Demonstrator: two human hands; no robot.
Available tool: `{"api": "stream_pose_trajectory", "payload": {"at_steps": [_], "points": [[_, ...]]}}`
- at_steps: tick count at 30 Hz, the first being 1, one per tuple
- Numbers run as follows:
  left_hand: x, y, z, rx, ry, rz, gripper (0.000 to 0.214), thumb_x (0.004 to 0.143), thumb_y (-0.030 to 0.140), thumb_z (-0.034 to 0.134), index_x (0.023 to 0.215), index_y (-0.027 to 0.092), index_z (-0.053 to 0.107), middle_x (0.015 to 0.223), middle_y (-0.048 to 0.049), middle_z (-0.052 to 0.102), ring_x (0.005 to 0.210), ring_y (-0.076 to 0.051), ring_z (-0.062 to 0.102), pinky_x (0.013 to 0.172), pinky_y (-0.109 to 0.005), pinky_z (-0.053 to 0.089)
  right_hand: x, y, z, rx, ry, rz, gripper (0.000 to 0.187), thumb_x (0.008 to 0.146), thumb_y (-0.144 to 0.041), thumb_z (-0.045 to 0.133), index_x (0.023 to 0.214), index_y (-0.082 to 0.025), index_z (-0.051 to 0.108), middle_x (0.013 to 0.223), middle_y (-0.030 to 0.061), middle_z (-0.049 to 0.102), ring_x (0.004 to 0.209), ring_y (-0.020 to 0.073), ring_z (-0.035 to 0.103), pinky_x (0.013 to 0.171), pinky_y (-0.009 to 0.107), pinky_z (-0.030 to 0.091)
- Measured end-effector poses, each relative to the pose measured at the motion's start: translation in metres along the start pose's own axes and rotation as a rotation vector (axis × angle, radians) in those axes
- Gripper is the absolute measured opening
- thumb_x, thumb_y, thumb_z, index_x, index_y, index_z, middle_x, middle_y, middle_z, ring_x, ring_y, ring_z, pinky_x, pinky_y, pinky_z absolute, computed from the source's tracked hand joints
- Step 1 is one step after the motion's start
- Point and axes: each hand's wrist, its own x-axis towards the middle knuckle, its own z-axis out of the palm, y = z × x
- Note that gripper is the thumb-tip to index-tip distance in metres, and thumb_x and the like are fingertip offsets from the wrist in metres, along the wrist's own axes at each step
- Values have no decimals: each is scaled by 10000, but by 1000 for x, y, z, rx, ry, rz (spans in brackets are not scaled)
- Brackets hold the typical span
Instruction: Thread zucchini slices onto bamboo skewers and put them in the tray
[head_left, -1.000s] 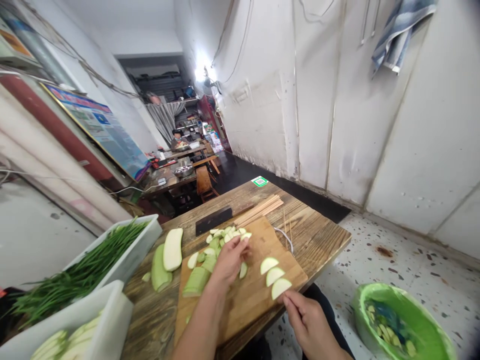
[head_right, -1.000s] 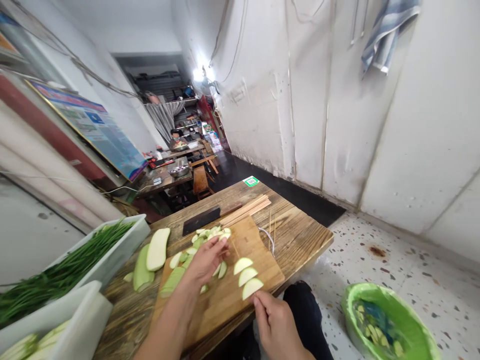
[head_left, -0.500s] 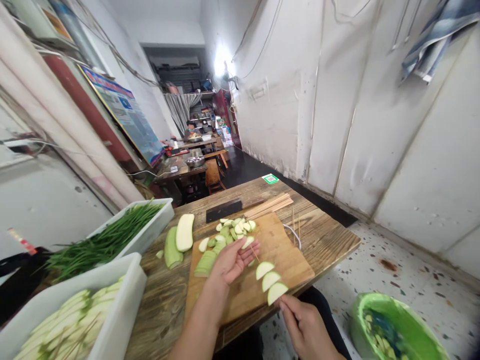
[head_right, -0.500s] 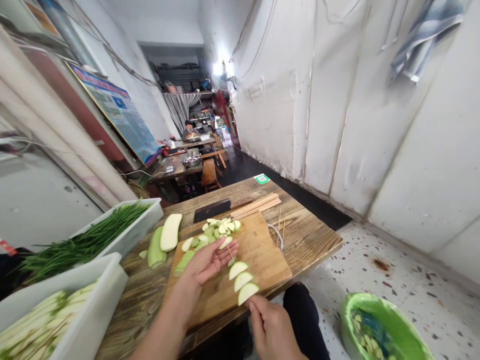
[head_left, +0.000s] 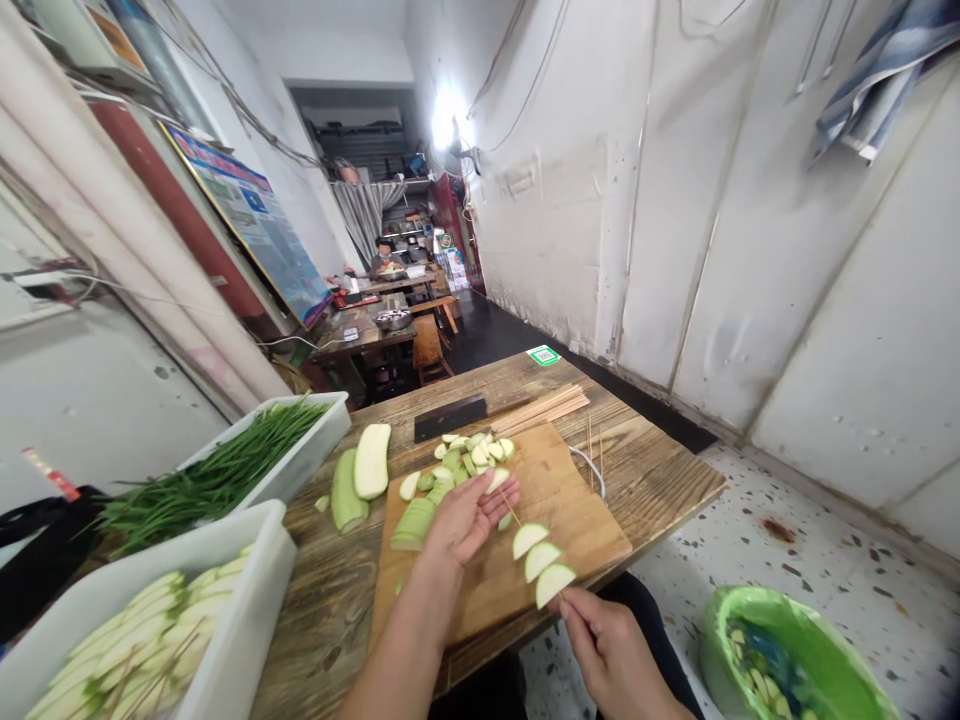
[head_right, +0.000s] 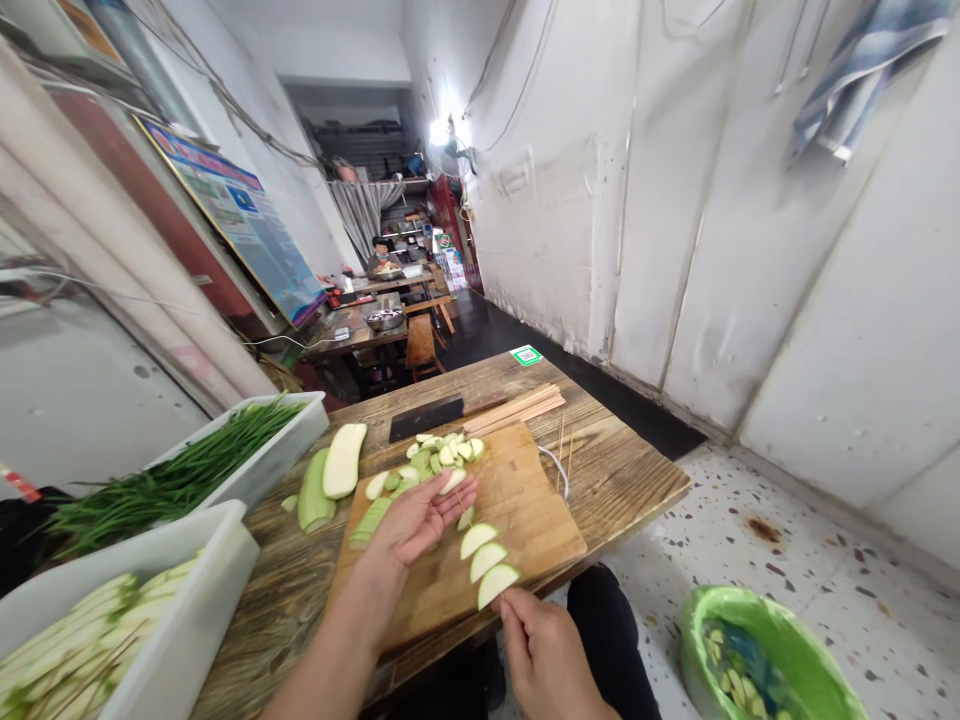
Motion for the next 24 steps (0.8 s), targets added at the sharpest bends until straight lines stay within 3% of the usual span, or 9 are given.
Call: {"api": "stream_pose_trajectory", "payload": {"at_steps": [24], "points": [[-4, -1, 3, 117, 28, 85, 63, 831, 128, 554, 817, 98, 608, 786, -135, 709, 754, -184, 695, 765, -312, 565, 0, -7, 0, -32, 9, 13, 349, 957, -287, 306, 723, -178, 541, 580, -36, 418, 506, 120, 417, 518, 214, 336]]}}
